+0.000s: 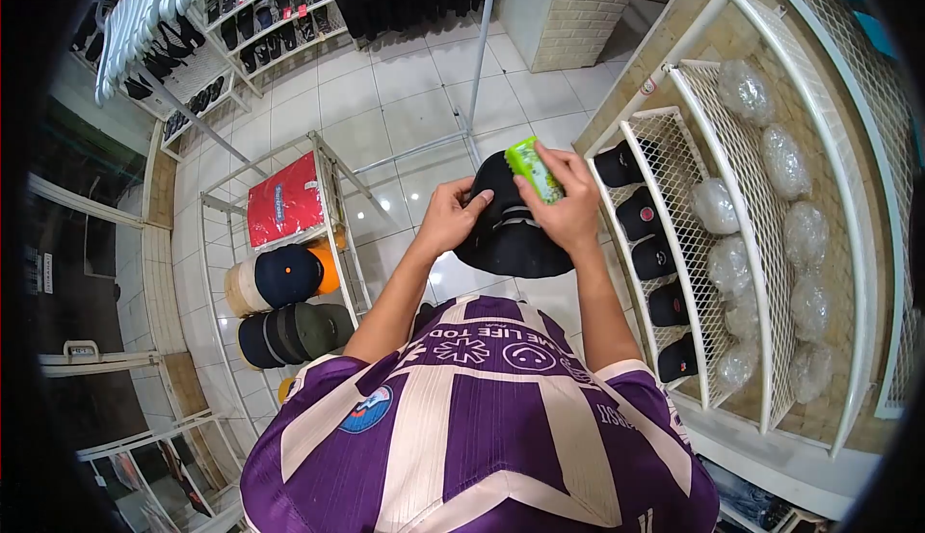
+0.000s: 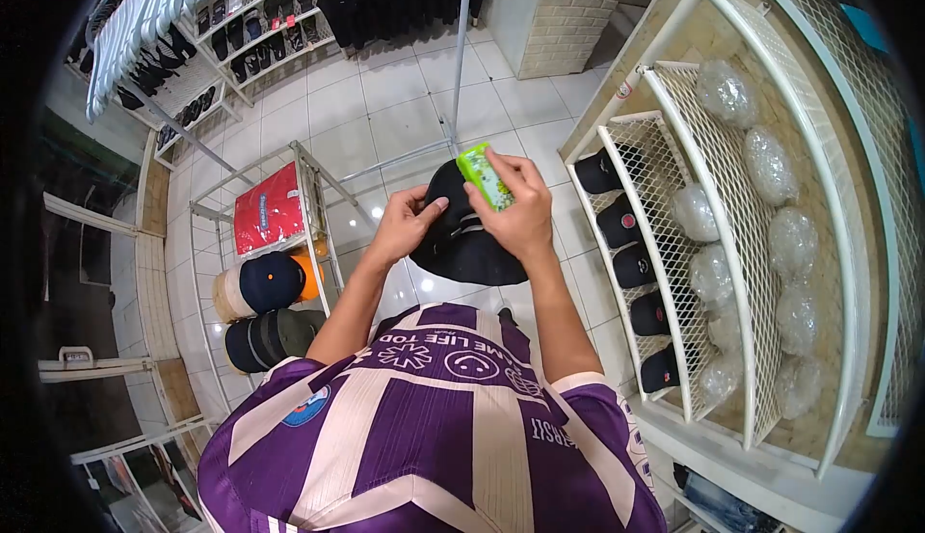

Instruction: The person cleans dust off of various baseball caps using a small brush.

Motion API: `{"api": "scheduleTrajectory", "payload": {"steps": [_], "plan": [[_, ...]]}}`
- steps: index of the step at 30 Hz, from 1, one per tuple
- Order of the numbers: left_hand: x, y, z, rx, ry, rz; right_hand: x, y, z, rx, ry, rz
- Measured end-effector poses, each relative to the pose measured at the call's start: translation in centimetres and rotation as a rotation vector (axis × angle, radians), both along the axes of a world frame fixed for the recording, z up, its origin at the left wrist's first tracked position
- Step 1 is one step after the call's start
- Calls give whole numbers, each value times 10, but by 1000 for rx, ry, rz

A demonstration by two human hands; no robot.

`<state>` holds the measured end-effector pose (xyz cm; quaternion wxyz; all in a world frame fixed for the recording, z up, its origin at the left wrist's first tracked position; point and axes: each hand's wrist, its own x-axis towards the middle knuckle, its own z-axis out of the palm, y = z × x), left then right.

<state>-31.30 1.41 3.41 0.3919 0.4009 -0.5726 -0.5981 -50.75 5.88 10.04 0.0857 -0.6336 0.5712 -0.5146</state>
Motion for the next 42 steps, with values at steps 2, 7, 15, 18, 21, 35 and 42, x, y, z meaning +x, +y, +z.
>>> {"api": "scheduleTrajectory", "payload": {"steps": [2,7,15,18,21,35,42], "plan": [[-2,3,1,-21,-38,23,2,-3,-11,-27,312,-91],[-14,8,-5,-209,-237,165,34,-2,-30,1,304,-140],[-7,15,11,-138,-288,84,34,-10,-39,3,30,-118],[-5,12,-4,-51,-19,89,32,-7,-32,-24,-22,10],[-7,24,10,-67,-87,77,9,-21,-33,82,217,-332],[-4,12,-1,-130,-83,160,46,6,-36,-2,-8,-10],[-9,21,11,-181,-300,171,41,-1,-39,15,13,-141]]}}
